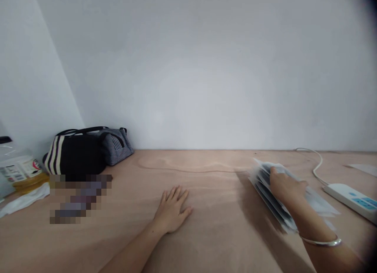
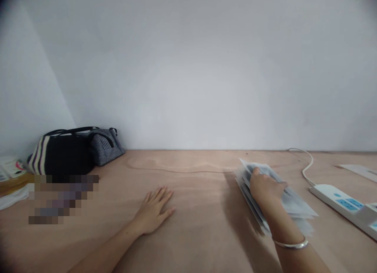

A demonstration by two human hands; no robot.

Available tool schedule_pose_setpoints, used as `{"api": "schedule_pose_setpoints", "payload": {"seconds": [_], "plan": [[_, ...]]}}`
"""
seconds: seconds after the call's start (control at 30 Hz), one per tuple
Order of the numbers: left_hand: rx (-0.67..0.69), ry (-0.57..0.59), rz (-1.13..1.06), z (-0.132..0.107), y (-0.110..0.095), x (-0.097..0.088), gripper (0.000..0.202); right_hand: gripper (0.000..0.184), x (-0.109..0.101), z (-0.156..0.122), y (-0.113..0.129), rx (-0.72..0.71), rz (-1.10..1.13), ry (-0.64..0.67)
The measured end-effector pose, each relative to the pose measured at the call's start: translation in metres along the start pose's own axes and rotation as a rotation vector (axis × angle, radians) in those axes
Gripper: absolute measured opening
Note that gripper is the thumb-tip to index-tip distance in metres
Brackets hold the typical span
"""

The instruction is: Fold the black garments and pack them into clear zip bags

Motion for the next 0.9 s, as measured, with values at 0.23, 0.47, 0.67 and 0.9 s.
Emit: {"api": "schedule_pose_setpoints", "payload": {"seconds": [0.23,0.47,0.67,0.9], "plan": [[-0.031,-0.086,-0.077,0.002,0.004,0.003,0.061,0.034,-0.039,-0.001,0.030,-0.134,-0.144,-0.135],[-0.201,-0.489,-0.197,0.006,0.030,-0.026,0.049,0.034,-0.016,-0.053,0.155,-0.975,0.341,-0.133],[-0.193,-0.602,-0.157,0.000,0.024,-0.061,0.038,0.031,0.017,-0.097,0.212,-1.138,0.509,-0.011],[0.154,-0.200,-0.053,0.010,-0.001,-0.042,0.040,0.023,0.036,-0.071,0.191,-0.490,0.730,0.254]]}}
Point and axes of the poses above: each hand's wrist, its own z-axis towards the middle knuckle, its own x-axis out of the palm, y = z × x, the point moved 4 cm from there along z, towards the middle knuckle
